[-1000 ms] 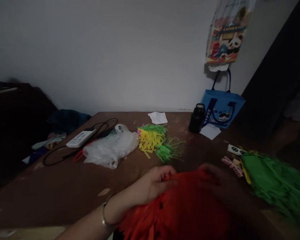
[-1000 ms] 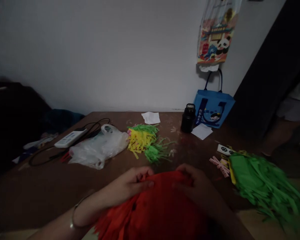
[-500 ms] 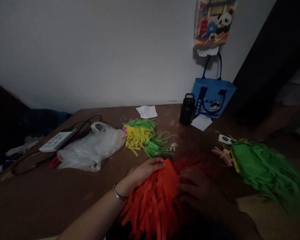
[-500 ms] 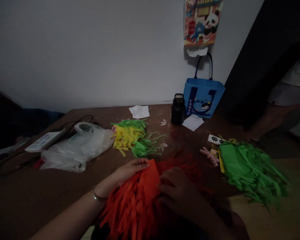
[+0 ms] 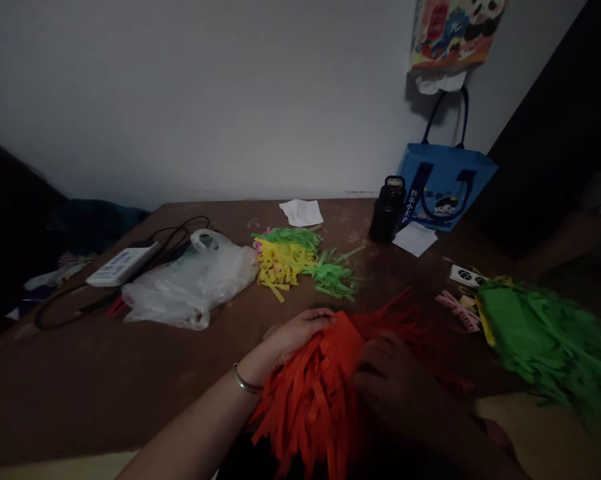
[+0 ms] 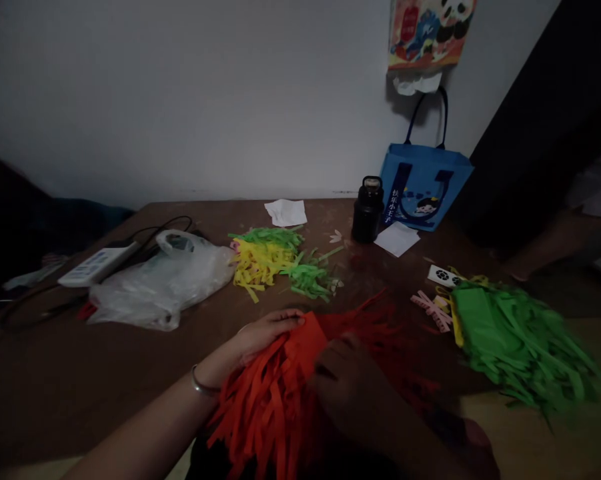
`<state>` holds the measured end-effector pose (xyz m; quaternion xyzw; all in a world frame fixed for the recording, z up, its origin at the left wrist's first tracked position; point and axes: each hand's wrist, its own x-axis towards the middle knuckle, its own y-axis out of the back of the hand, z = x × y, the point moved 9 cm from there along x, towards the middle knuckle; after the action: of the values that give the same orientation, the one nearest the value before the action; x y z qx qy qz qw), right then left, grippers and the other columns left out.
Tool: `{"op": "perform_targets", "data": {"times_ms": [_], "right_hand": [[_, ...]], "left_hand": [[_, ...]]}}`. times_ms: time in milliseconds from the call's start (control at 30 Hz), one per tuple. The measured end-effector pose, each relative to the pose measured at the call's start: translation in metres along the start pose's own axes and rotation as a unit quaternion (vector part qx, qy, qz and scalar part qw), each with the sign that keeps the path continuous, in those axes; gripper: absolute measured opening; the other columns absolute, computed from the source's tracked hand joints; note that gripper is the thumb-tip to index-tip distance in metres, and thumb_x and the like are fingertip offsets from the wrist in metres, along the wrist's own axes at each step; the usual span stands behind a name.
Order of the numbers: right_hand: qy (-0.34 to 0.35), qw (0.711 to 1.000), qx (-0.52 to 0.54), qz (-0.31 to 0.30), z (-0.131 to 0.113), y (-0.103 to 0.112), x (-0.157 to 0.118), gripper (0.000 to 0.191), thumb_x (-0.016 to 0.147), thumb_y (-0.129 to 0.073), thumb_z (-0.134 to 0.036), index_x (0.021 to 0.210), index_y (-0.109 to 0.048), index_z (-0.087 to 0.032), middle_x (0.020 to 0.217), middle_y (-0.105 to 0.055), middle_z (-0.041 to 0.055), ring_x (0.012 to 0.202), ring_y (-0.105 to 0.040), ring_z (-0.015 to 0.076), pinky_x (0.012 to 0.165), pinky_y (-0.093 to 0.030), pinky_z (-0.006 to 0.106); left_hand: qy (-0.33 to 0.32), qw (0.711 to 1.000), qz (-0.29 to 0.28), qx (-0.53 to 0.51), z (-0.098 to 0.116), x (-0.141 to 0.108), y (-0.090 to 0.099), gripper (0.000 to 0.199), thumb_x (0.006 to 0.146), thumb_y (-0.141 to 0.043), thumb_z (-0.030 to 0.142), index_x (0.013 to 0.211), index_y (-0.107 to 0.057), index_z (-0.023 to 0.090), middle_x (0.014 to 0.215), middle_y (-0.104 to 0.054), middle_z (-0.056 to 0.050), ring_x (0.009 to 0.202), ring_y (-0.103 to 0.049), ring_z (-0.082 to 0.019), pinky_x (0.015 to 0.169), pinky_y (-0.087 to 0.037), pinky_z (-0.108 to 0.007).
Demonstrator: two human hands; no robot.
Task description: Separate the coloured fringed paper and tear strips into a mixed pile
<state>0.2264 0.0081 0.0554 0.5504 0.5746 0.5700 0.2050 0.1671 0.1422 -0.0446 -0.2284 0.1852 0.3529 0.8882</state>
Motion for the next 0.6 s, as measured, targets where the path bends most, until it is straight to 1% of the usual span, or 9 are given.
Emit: {"op": "perform_targets", "data": {"times_ms": [100,167,267,333,400,433,500,600], "right_hand": [[-0.021,0.999,0.03,0.01,0.004,0.002,-0.001,0.013,0.09,-0.052,-0.008,0.084,-0.059,-0.017,0.085,-0.058,0.0018,0.082,-0.048,0.0162,0.082,-0.034,0.037],[-0.023,0.999,0.045,-0.008,0.003,0.001,-0.002,0.01,0.089,-0.054,-0.009,0.088,-0.06,-0.018,0.089,-0.058,0.0017,0.085,-0.048,0.0162,0.085,-0.033,0.037],[-0.016,0.998,0.034,-0.048,-0.002,-0.005,-0.004,0.011,0.091,-0.054,-0.012,0.093,-0.061,-0.02,0.091,-0.057,0.001,0.086,-0.046,0.0162,0.086,-0.031,0.039],[-0.006,0.998,0.022,-0.055,-0.004,-0.009,-0.004,0.01,0.092,-0.055,-0.015,0.088,-0.062,-0.021,0.089,-0.056,-0.0001,0.085,-0.045,0.016,0.087,-0.03,0.04],[-0.006,0.998,0.027,-0.05,-0.003,-0.01,-0.004,0.014,0.092,-0.055,-0.015,0.081,-0.061,-0.02,0.086,-0.056,-0.001,0.084,-0.045,0.0155,0.087,-0.03,0.04],[-0.009,0.998,0.039,-0.044,-0.002,-0.01,-0.004,0.016,0.092,-0.055,-0.014,0.078,-0.061,-0.02,0.085,-0.056,-0.0011,0.084,-0.046,0.0154,0.087,-0.03,0.04],[-0.025,0.996,0.079,-0.037,0.002,-0.007,-0.003,0.016,0.09,-0.055,-0.01,0.08,-0.063,-0.021,0.087,-0.058,-0.0007,0.086,-0.048,0.0157,0.087,-0.032,0.039],[-0.083,0.979,0.186,-0.017,0.015,0.0,-0.003,0.013,0.088,-0.06,-0.011,0.085,-0.066,-0.023,0.092,-0.062,-0.0002,0.092,-0.053,0.0165,0.085,-0.037,0.034]], "left_hand": [[0.002,1.0,-0.004,-0.008,-0.002,0.002,0.001,0.026,0.063,-0.08,0.028,0.084,-0.069,0.018,0.082,-0.071,0.001,0.079,-0.065,-0.017,0.077,-0.05,-0.027],[0.001,1.0,-0.009,-0.015,-0.003,0.003,0.002,0.027,0.063,-0.08,0.03,0.084,-0.069,0.019,0.082,-0.071,0.001,0.079,-0.065,-0.017,0.078,-0.049,-0.027],[-0.002,1.0,-0.019,-0.024,-0.005,0.005,0.001,0.028,0.061,-0.081,0.03,0.084,-0.07,0.019,0.082,-0.071,0.0,0.079,-0.065,-0.018,0.078,-0.049,-0.027],[-0.003,0.999,-0.021,-0.027,-0.006,0.006,0.002,0.027,0.062,-0.081,0.03,0.083,-0.07,0.019,0.081,-0.072,0.0,0.079,-0.066,-0.018,0.077,-0.05,-0.027],[-0.003,0.999,-0.018,-0.027,-0.006,0.006,0.003,0.025,0.063,-0.08,0.029,0.084,-0.071,0.019,0.082,-0.072,0.0,0.079,-0.066,-0.018,0.076,-0.05,-0.026],[-0.003,1.0,-0.016,-0.026,-0.006,0.005,0.003,0.025,0.064,-0.08,0.029,0.085,-0.071,0.019,0.082,-0.072,0.0,0.078,-0.066,-0.018,0.075,-0.05,-0.026],[-0.003,1.0,-0.015,-0.026,-0.006,0.005,0.004,0.024,0.065,-0.08,0.028,0.086,-0.071,0.019,0.083,-0.073,0.0,0.077,-0.066,-0.017,0.074,-0.051,-0.026],[-0.01,0.999,-0.015,-0.028,-0.004,0.003,0.004,0.023,0.067,-0.079,0.028,0.086,-0.072,0.019,0.084,-0.074,-0.001,0.078,-0.067,-0.018,0.073,-0.052,-0.026]]}}
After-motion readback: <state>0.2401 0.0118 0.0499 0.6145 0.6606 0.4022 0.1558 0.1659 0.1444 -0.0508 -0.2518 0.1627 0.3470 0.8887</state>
